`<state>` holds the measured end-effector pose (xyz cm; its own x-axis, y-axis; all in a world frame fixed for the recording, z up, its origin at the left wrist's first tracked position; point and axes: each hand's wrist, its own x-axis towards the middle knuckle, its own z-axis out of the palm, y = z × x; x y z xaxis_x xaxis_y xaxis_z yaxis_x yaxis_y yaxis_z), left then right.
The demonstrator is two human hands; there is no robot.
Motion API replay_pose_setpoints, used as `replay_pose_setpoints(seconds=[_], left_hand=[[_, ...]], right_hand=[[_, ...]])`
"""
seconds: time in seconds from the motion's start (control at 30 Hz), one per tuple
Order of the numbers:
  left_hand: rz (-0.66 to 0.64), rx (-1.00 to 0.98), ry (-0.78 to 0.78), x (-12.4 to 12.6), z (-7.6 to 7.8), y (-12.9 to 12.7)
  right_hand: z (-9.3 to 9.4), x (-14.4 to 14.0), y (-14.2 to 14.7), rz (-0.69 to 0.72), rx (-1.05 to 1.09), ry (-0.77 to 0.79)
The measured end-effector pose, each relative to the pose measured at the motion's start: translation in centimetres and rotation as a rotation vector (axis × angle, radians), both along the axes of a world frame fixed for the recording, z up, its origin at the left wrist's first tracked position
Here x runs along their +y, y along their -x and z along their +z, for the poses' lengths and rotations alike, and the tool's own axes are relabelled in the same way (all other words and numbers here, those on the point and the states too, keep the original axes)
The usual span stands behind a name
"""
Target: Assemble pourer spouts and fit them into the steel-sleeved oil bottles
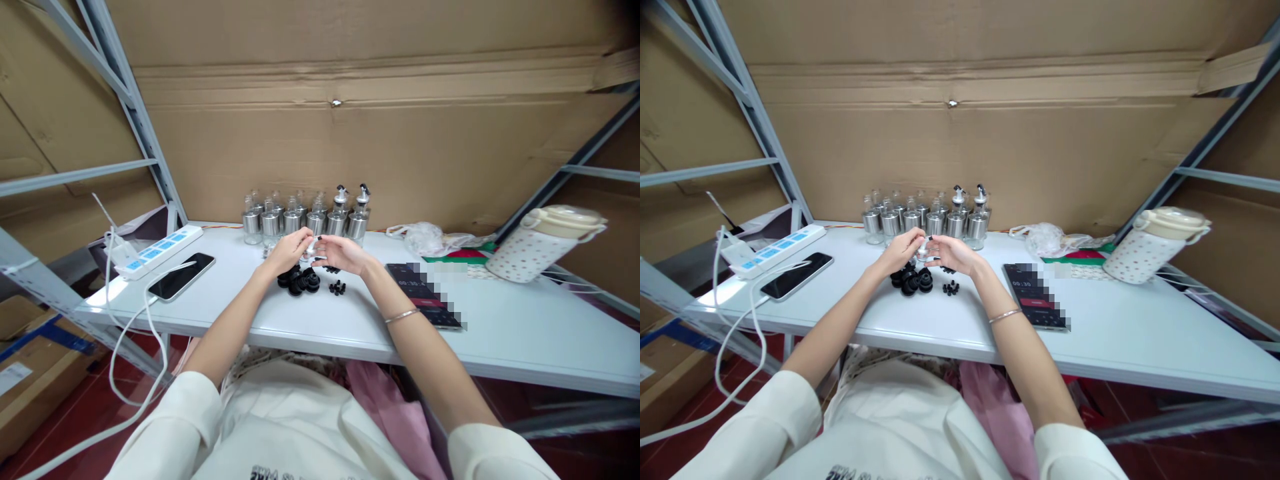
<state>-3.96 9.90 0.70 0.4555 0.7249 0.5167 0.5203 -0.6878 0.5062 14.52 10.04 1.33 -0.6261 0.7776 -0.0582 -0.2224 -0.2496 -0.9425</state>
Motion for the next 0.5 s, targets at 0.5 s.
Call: replay_pose_setpoints(seconds=[0.5], left_hand=[[-0.063, -0.075, 0.068, -0.13, -0.04, -0.4]], right_hand=[[-0.38, 0.29, 0.06, -0.08, 0.09, -0.021]])
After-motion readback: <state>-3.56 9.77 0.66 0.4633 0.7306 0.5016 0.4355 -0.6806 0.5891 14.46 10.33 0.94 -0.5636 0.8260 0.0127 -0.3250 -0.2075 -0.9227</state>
